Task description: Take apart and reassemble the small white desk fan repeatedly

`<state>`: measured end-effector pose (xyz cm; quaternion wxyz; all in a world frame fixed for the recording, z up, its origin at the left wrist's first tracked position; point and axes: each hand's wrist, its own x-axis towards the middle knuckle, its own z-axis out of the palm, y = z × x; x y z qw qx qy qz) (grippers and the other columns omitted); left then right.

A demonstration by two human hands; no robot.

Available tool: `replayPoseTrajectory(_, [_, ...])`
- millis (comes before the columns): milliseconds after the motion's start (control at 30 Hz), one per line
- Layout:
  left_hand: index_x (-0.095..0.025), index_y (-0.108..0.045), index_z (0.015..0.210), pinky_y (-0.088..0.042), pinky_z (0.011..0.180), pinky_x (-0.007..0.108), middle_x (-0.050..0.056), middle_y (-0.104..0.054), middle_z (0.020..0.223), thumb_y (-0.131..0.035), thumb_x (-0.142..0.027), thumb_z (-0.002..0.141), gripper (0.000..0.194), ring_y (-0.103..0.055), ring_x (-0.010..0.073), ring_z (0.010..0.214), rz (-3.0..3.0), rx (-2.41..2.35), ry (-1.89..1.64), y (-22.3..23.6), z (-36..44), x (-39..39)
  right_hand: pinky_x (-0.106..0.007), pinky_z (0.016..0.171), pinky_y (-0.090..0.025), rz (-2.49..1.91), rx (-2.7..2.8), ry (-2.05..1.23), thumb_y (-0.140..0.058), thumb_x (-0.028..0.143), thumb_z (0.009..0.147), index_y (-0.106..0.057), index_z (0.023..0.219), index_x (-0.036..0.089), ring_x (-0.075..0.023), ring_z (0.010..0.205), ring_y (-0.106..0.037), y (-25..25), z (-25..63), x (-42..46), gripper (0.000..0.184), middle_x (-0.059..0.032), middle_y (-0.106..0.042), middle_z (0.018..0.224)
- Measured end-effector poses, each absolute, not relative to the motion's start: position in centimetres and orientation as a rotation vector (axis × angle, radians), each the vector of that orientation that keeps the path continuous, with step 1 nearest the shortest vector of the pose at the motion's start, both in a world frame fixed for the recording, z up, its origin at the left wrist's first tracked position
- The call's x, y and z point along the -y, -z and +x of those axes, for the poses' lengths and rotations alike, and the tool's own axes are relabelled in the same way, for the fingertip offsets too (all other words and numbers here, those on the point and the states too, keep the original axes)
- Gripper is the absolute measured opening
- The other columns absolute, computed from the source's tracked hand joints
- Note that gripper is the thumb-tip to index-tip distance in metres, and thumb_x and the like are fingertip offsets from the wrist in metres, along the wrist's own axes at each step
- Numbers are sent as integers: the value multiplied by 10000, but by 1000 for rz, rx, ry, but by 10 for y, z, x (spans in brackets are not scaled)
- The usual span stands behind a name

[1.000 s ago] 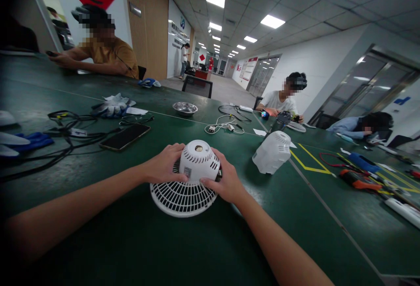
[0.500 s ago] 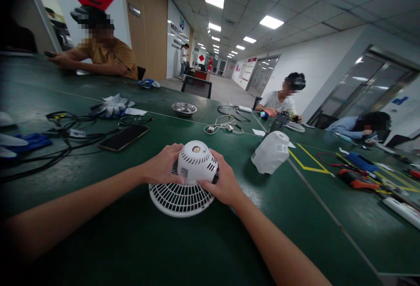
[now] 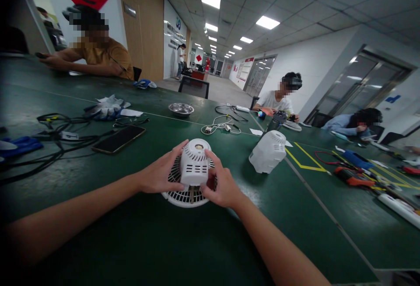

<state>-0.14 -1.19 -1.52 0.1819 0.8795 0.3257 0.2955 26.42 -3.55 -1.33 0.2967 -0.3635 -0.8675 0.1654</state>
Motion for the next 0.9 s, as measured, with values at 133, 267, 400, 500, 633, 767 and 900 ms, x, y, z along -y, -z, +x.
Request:
replayPoseTrajectory(133, [-228, 114, 1553, -317, 1115, 596, 221, -249, 1590, -740, -564, 719, 1240, -375, 412, 1390, 2468, -942, -864, 17, 2, 14, -407, 706, -574, -954, 2308, -474, -613, 307, 807, -118, 1528, 217, -221, 654, -688, 11, 259, 36, 879, -47, -724, 921])
replayPoseTrajectory(267, [-242, 107, 1549, -333, 1104, 598, 217, -272, 1577, -756, -510, 709, 1234, -405, 417, 1364, 2477, -980, -888, 16, 4, 17, -395, 689, -572, -975, 2298, -522, -616, 245, 761, -122, 1520, 227, -223, 671, -693, 11, 256, 34, 906, -21, -720, 868])
replayPoseTrajectory(400, [-270, 46, 1552, -373, 1062, 616, 200, -334, 1543, -749, -461, 707, 1175, -445, 425, 1323, 2480, -952, -916, 10, 7, 20, -394, 691, -574, -981, 2259, -570, -632, 198, 720, -107, 1512, 244, -227, 712, -701, 10, 255, 34, 951, -2, -714, 852])
replayPoseTrajectory(500, [-265, -9, 1548, -416, 1027, 597, 189, -400, 1491, -747, -433, 699, 1137, -509, 403, 1254, 2483, -939, -941, 6, 10, 22, -402, 705, -572, -997, 2241, -583, -645, 179, 703, -129, 1502, 239, -231, 720, -701, 9, 255, 35, 953, 12, -698, 807])
replayPoseTrajectory(633, [-247, -45, 1541, -437, 1012, 564, 182, -433, 1464, -749, -443, 702, 1112, -544, 379, 1205, 2484, -956, -950, 6, 9, 21, -384, 697, -567, -1004, 2208, -649, -645, 150, 694, -163, 1478, 251, -225, 739, -697, 9, 254, 36, 926, 12, -692, 820])
replayPoseTrajectory(767, [-270, -72, 1543, -422, 1023, 575, 172, -386, 1518, -741, -546, 716, 1099, -504, 396, 1264, 2507, -914, -923, 12, 3, 13, -350, 674, -562, -973, 2185, -729, -630, 142, 699, -166, 1453, 273, -211, 772, -688, 6, 252, 37, 895, -8, -695, 917])
replayPoseTrajectory(900, [-299, -62, 1548, -401, 1029, 605, 170, -364, 1539, -754, -638, 671, 1167, -475, 417, 1295, 2515, -939, -874, 18, 1, 4, -383, 702, -555, -983, 2249, -640, -638, 182, 720, -161, 1455, 255, -197, 693, -658, 3, 255, 37, 879, -6, -690, 901])
